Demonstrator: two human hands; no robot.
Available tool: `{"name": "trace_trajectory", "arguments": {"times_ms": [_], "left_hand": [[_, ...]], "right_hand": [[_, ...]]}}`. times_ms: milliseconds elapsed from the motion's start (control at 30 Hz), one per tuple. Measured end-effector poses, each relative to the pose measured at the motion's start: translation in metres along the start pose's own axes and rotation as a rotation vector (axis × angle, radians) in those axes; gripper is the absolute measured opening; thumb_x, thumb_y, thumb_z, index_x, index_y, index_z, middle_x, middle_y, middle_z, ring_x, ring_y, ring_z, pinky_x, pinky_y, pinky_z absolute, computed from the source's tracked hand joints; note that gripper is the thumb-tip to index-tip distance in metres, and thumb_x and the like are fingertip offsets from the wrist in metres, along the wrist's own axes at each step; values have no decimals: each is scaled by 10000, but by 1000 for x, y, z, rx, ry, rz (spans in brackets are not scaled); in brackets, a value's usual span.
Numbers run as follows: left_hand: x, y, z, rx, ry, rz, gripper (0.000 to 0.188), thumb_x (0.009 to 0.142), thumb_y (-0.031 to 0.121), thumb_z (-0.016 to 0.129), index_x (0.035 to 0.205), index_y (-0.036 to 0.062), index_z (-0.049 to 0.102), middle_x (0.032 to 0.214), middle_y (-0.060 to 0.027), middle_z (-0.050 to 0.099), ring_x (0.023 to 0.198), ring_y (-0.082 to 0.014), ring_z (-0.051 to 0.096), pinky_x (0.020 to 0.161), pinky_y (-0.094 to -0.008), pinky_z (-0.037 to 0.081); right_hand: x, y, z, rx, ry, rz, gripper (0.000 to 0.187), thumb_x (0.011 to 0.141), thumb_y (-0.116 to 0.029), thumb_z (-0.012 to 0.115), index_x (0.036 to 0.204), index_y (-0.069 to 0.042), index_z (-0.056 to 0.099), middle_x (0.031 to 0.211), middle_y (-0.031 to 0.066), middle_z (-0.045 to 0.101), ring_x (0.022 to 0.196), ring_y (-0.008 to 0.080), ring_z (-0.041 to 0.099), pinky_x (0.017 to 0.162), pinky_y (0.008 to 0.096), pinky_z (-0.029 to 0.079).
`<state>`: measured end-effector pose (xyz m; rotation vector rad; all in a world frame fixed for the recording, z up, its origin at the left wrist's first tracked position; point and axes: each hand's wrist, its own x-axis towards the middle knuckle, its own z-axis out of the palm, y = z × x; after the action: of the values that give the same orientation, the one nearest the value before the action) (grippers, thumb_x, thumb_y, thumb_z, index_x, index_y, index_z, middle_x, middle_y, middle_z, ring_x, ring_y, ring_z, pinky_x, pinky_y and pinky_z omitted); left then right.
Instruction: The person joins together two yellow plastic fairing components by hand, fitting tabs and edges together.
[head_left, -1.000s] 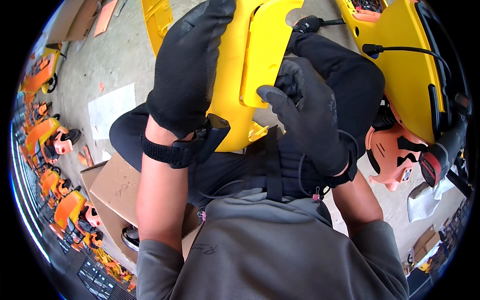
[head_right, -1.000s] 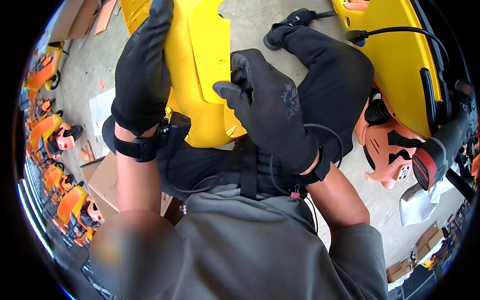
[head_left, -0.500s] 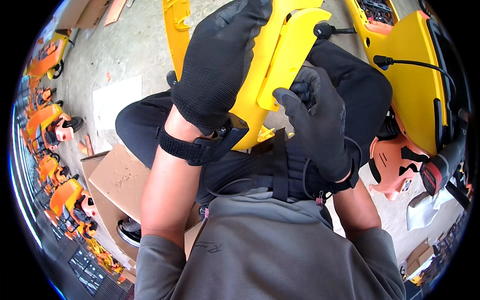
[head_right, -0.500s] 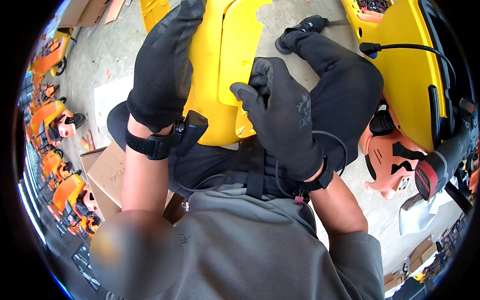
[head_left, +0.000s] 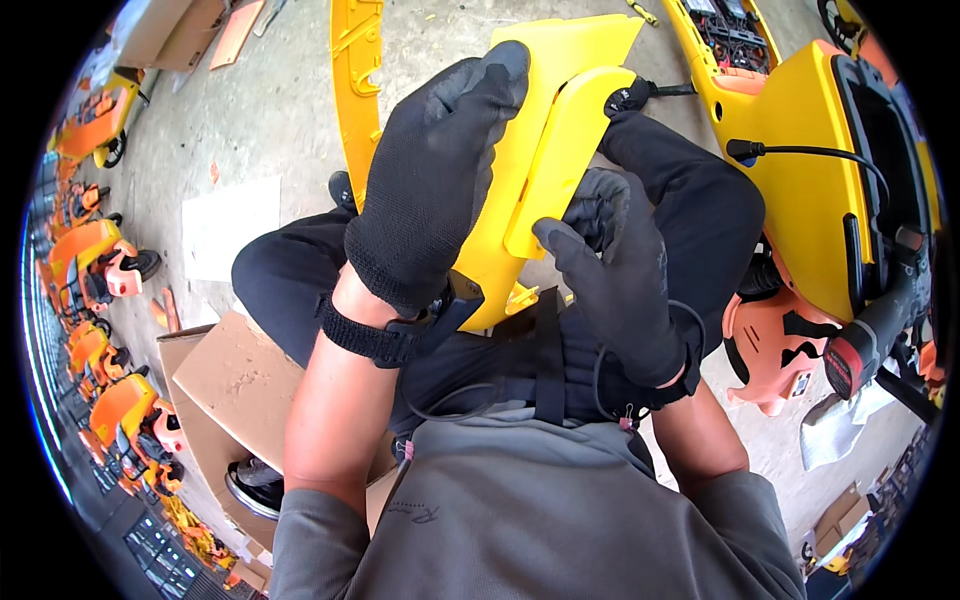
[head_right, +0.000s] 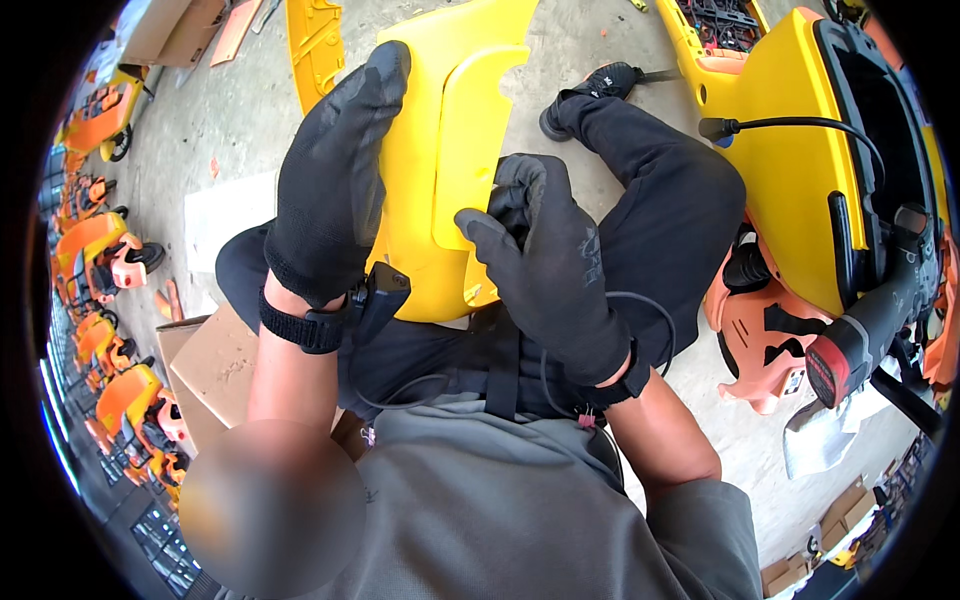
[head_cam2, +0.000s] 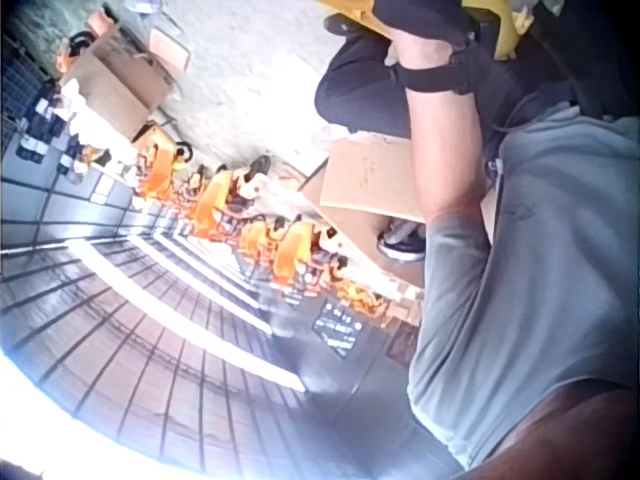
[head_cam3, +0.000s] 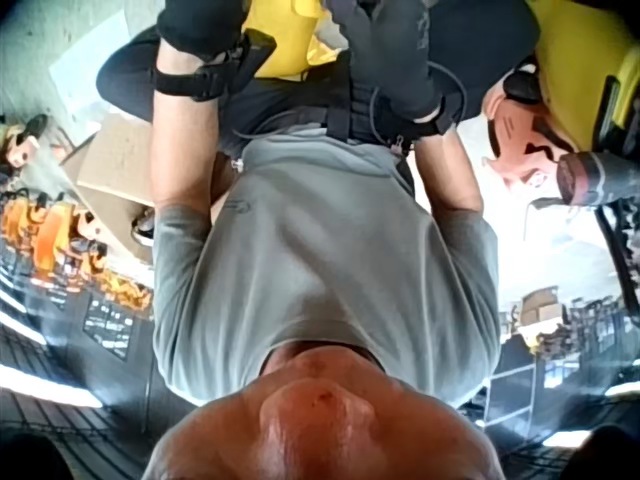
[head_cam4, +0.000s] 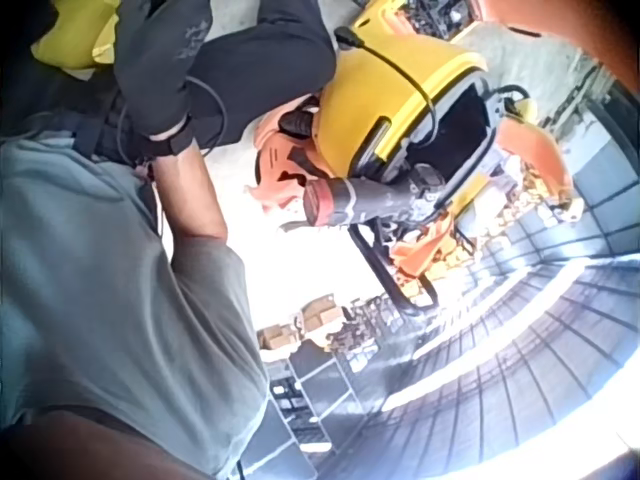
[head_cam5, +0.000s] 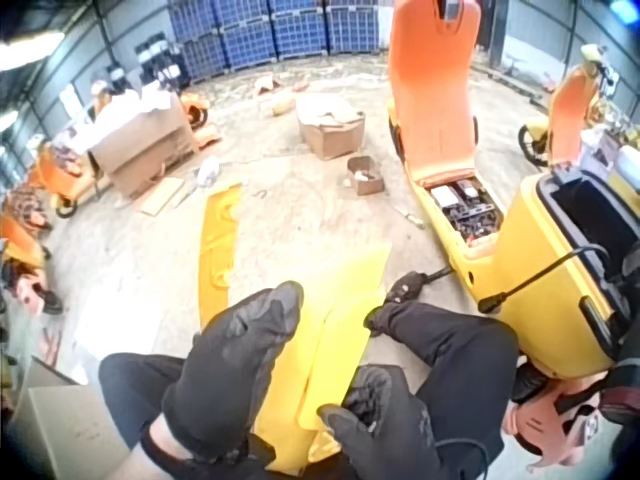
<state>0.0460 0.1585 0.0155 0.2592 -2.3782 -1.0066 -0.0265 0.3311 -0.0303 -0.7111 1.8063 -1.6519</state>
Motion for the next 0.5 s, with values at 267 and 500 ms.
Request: {"name": "trace_trajectory", "arguments": {"times_ms": [267, 500], "left_hand": [[6, 18, 2, -865, -63, -673, 321, 897, 174, 681, 1147, -24, 647, 939, -52, 698, 807, -107, 637, 762, -263, 519], [-13, 3, -1, -728, -287, -539, 481, 833, 74, 659, 1293, -13, 547, 1096, -80, 678, 933, -127, 639, 846, -278, 519]], "right_hand": [[2, -5, -7, 42, -30, 20, 272, 897, -59, 703, 1081, 16, 517, 784, 91, 668, 635, 107, 624, 593, 277, 492], [5, -11, -13, 89, -61, 76, 253, 912, -54, 668, 1110, 29, 534, 871, 85, 681, 696, 77, 614, 633, 247, 493]]}}
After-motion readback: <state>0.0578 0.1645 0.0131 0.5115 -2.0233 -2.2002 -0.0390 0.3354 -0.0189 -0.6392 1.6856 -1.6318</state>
